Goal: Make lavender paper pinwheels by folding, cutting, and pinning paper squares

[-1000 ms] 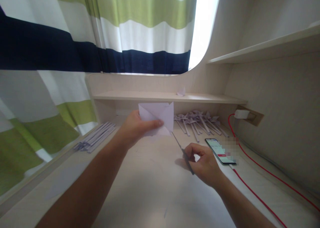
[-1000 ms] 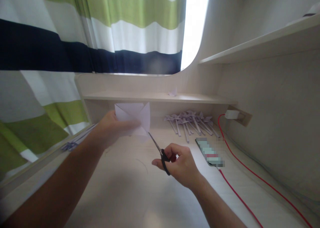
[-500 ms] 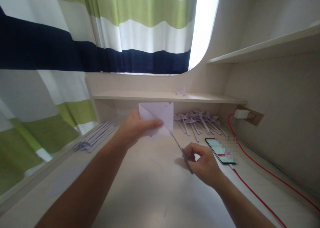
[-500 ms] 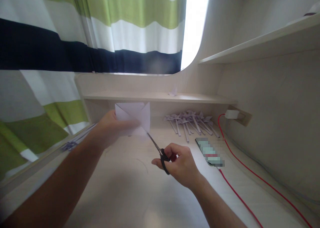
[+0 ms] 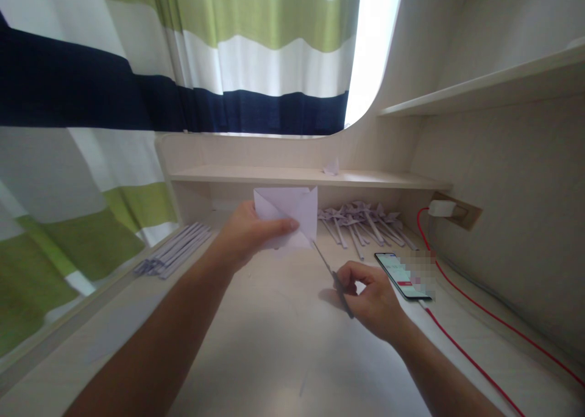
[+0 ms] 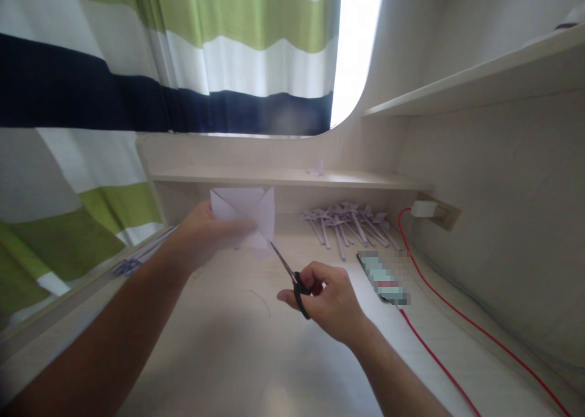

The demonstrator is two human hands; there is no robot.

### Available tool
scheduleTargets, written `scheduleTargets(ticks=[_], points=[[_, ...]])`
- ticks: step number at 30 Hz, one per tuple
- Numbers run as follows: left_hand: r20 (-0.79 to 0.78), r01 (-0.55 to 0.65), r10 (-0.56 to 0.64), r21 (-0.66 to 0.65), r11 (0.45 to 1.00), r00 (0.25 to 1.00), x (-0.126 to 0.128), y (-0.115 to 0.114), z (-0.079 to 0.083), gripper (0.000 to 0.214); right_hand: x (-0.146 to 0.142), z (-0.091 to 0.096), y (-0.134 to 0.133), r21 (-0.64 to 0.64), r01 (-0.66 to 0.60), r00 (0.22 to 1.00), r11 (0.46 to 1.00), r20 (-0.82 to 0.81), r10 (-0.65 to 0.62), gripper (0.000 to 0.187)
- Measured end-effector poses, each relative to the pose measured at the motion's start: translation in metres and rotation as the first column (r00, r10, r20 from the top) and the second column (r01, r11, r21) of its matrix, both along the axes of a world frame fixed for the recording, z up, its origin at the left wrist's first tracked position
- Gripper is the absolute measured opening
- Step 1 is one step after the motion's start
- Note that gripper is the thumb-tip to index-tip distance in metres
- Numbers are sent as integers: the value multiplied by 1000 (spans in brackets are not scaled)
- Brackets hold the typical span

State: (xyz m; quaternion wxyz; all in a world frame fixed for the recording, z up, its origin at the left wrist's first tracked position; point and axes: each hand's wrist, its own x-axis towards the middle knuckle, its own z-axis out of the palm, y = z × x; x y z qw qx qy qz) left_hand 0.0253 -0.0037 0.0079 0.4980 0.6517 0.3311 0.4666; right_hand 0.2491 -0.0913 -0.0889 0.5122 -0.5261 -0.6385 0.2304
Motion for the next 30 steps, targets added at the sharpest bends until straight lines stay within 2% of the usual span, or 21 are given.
scheduleTargets(ticks=[14,30], points=[[-5,-25,25,4,1000,1000,-1,-1,0,34,1,-2,1,18,-1,1000,1000,2,1,42],[13,13,-13,16,1000,1000,-3,3,-4,33,1,-1,1,-3,-8,1000,1000,1,8,42]])
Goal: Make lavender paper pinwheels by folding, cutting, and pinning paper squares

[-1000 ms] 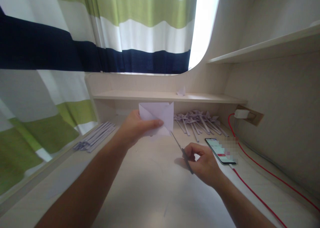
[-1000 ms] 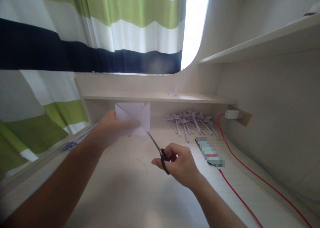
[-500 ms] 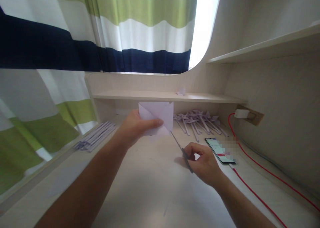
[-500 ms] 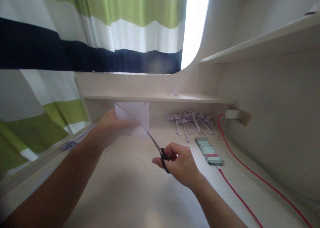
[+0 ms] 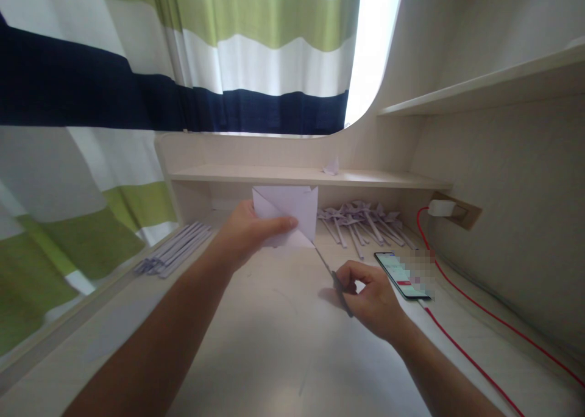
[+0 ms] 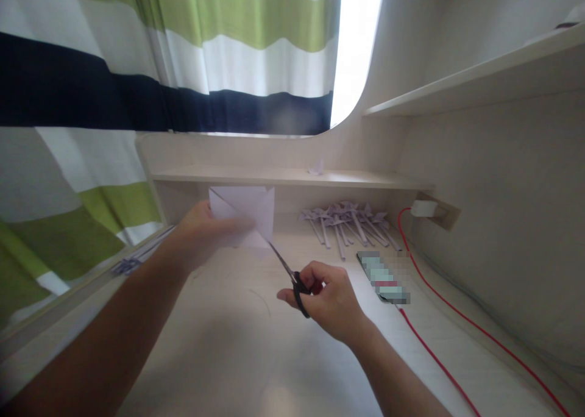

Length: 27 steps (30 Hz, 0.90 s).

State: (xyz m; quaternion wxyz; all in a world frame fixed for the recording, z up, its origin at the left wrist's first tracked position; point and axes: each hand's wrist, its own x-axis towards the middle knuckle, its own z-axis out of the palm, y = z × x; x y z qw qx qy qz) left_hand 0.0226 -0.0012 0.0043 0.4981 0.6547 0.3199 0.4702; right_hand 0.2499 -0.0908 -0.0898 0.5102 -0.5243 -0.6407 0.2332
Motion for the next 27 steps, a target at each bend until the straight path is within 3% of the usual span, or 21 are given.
scheduleTargets(ticks=[8,27], points=[[36,12,-12,-12,1000,999,1,0,0,27,1,-2,1,3,5,1000,1000,5,-6,43],[29,-3,4,-5,1000,1000,2,3,-2,36,0,-1,2,7,2,1000,1000,-4,-2,42]])
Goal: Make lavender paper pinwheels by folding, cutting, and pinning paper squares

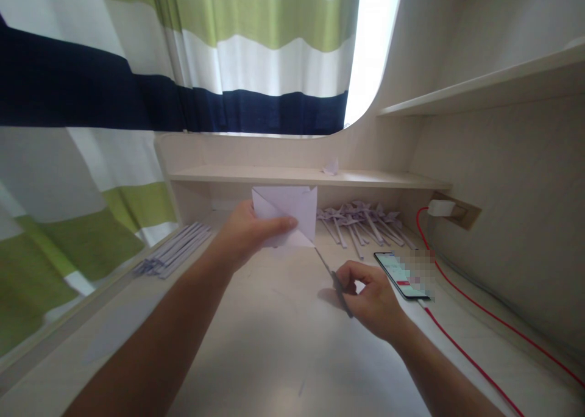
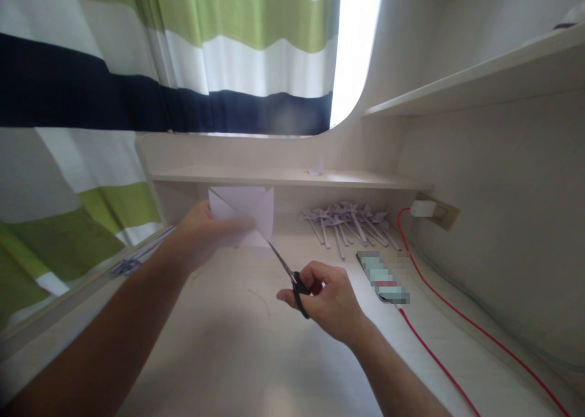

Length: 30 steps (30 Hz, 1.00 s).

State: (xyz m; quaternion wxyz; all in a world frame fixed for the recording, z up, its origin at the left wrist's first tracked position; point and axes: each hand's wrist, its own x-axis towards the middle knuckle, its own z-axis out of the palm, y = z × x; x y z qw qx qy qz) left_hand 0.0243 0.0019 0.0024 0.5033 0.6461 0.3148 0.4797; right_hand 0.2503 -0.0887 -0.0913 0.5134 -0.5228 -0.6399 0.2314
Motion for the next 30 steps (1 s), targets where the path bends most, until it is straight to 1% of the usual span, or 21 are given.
scheduleTargets(ticks=[9,16,26,30], points=[[-7,0,0,2,1000,1000,-1,0,0,31,0,-1,-1,3,7,1000,1000,0,-7,44],[4,27,-27,12,1000,1000,-1,-1,2,24,-1,0,-1,-14,5,999,1000,-51,-5,43],[-14,30,-30,43,999,999,-1,-3,2,22,-1,1,-1,-18,-6,998,1000,-55,5,44],[-14,14,-14,25,1000,1000,0,-4,2,24,-1,1,-1,-22,-4,999,1000,-53,3,45]])
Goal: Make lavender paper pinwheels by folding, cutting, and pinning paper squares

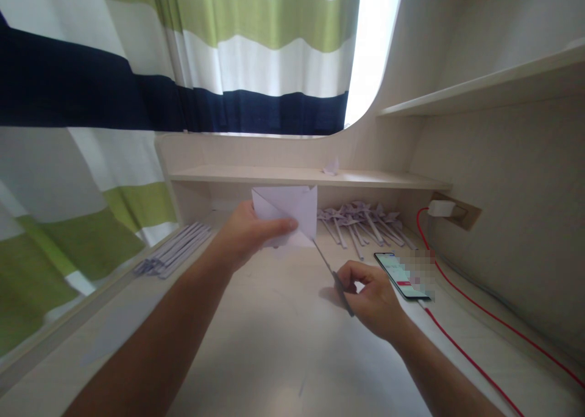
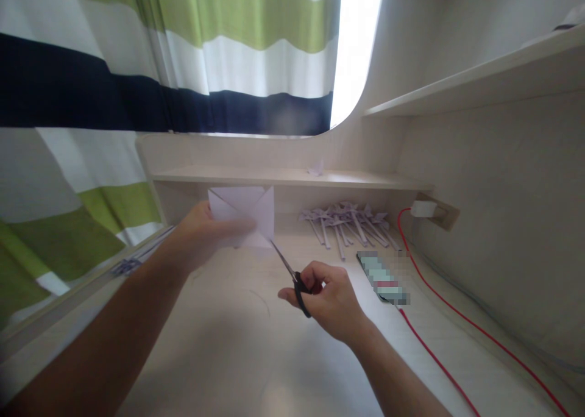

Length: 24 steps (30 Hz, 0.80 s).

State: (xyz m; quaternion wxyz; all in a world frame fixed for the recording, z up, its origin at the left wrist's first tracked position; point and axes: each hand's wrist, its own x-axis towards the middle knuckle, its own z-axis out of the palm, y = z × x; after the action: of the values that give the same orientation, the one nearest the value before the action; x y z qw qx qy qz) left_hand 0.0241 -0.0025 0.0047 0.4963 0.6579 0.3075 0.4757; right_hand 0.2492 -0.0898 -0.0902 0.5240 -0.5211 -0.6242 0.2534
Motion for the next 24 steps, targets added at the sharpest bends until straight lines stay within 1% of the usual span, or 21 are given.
scheduleTargets(ticks=[5,10,20,24], points=[[-12,-13,13,-3,1000,1000,0,1,0,27,-1,2,-1,-15,-14,1000,1000,-26,13,45],[-3,10,-10,3,1000,1000,-1,2,-1,25,0,1,0,-14,-25,999,1000,-39,24,47],[-9,-28,28,-9,1000,1000,0,1,0,26,1,-1,1,-2,1,1000,1000,-16,-1,49],[-15,-25,25,-4,1000,1000,-1,3,-1,25,0,0,1,7,3,1000,1000,7,-3,46]])
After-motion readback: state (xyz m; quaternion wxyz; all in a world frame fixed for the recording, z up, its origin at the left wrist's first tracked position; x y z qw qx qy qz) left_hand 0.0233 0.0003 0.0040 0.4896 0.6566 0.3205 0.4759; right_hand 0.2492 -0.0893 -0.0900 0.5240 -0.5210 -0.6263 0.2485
